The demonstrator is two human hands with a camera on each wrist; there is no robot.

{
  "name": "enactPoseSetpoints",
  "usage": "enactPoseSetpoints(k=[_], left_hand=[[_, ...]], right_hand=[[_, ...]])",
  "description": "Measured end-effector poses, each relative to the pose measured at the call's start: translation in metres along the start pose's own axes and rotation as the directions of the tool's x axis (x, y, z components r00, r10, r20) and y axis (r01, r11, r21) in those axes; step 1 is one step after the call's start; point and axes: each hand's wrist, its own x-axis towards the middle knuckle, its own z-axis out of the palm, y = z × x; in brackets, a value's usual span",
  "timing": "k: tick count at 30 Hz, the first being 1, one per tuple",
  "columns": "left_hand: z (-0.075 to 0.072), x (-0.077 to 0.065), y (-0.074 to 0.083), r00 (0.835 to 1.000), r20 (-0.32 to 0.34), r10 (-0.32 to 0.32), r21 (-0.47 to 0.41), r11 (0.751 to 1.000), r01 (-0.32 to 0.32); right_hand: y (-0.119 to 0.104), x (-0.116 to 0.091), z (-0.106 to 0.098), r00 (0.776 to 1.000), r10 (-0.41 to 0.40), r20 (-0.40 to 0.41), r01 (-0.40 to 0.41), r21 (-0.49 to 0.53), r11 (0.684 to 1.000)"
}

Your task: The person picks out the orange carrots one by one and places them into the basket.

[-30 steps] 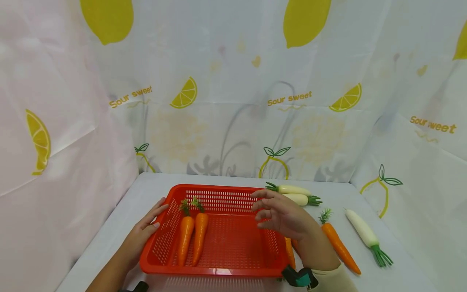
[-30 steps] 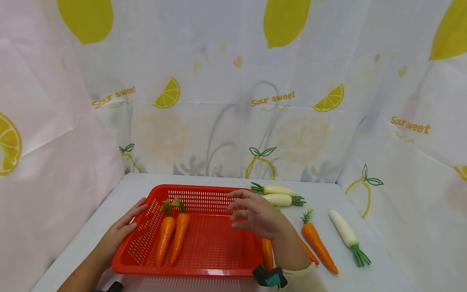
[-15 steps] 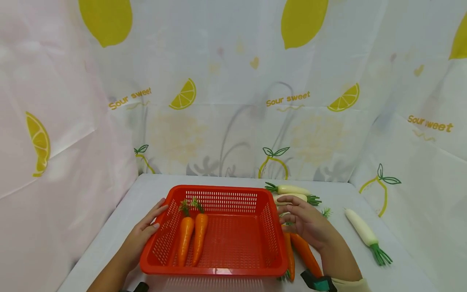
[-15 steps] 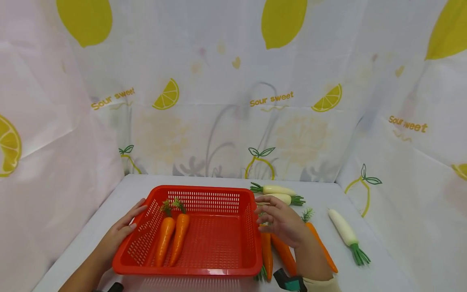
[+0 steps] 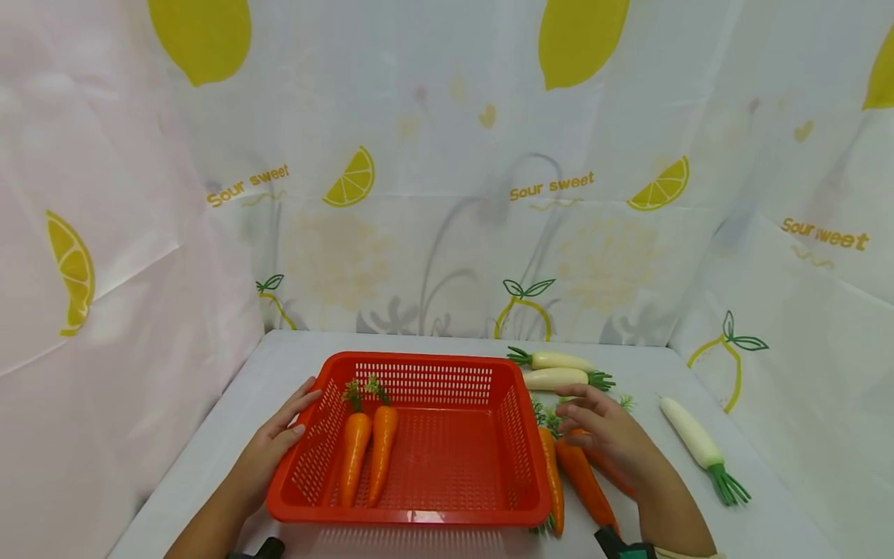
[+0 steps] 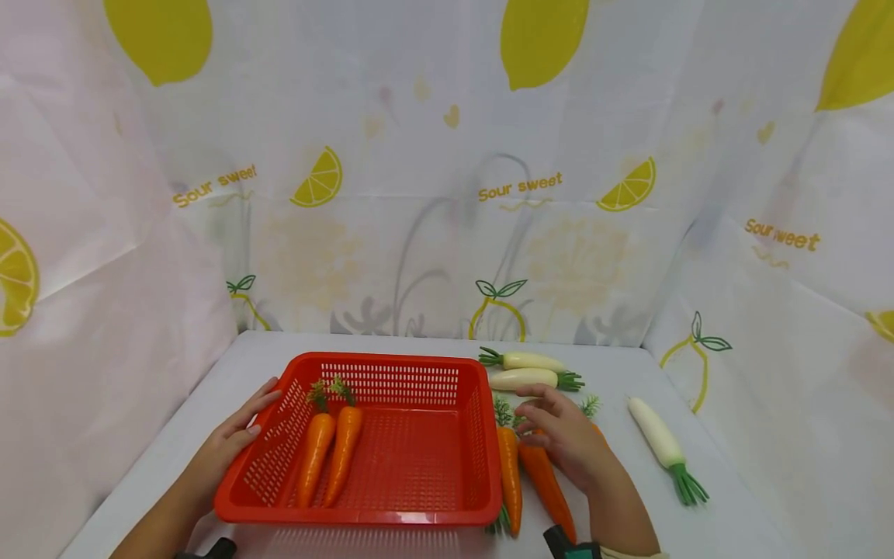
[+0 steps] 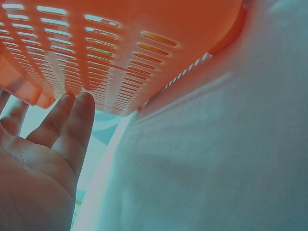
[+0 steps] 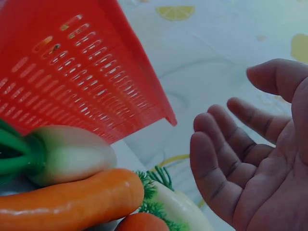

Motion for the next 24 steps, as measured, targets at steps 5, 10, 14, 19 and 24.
enactPoseSetpoints(k=[5, 10, 14, 19, 24], left_hand=[[0.0, 0.0, -0.001, 1.0, -0.002, 0.003, 0.007, 1.0, -0.003], [-0.001, 0.001, -0.002, 1.0, 0.004, 0.006, -0.008, 1.0, -0.006], [-0.001, 0.001, -0.003, 1.0, 0.0, 0.005, 0.003, 1.0, -0.005], [-0.001, 0.001, -0.003, 1.0, -0.01, 0.004, 0.024, 1.0, -0.003], [-0.002, 0.0, -0.004, 1.0, -0.014, 0.008, 0.043, 0.999, -0.007]], right_hand=[[0.006, -0.004, -0.003, 0.999, 0.014, -0.049, -0.013, 0.015, 1.0], [0.01, -0.01, -0.008, 0.996, 0.008, -0.085, -0.009, -0.018, 1.0], [0.012, -0.014, -0.014, 0.995, -0.009, -0.098, 0.004, -0.051, 0.999], [0.018, -0.017, -0.02, 0.995, -0.007, -0.098, -0.001, -0.076, 0.997], [0.023, -0.02, -0.023, 0.994, -0.006, -0.108, -0.009, -0.136, 0.991]])
